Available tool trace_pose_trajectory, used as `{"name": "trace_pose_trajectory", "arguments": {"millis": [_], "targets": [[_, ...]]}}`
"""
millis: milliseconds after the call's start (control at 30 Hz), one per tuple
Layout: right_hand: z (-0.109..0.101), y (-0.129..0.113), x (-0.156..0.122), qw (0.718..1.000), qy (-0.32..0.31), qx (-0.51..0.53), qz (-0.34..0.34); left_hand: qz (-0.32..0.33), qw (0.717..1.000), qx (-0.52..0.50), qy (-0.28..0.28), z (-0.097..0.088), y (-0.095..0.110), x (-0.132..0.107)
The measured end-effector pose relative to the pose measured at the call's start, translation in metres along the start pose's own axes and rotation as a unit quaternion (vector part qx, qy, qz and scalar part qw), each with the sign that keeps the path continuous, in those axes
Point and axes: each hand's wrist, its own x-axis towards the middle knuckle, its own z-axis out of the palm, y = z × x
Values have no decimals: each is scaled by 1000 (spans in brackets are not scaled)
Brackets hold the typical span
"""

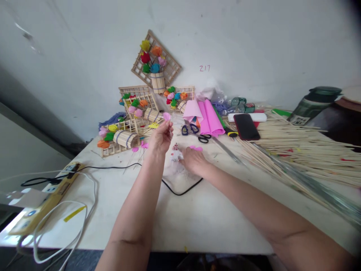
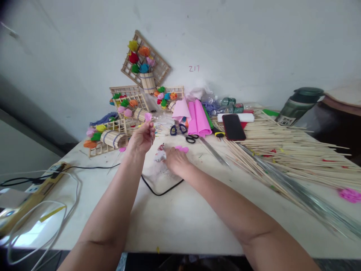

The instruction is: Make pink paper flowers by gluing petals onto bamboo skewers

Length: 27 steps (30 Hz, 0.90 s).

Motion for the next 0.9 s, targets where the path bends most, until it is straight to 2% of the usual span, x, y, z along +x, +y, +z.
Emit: {"name": "trace_pose_trajectory", "arguments": {"millis": [133, 233, 300, 400, 433, 500, 600, 733, 900], "targets": [[2, -6, -1, 1000, 5, -11, -2, -20, 1000, 16, -1, 2, -12, 1], [-9, 3, -1, 999, 3, 19, -45, -29, 999, 30, -15, 2, -17, 2], [-20, 18, 2, 998, -12, 34, -56, -32, 999, 34, -10, 1, -19, 2], [-31, 51, 11, 999, 11, 43, 10, -36, 999, 37, -6, 0, -21, 3], [-31, 63, 14, 999, 25, 40, 27, -37, 998, 40, -11, -1, -22, 3], [-26, 84, 21, 997, 3, 33, 66, -41, 998, 46, -23, -1, -23, 4], [-13, 104, 27, 996, -32, 31, 74, -47, 997, 53, -28, -2, -26, 4], [-4, 109, 29, 997, -34, 24, 61, -61, 996, 60, -34, -3, -32, 5], [-10, 106, 25, 996, -47, 33, 70, -68, 992, 79, -66, -5, -37, 6]]}}
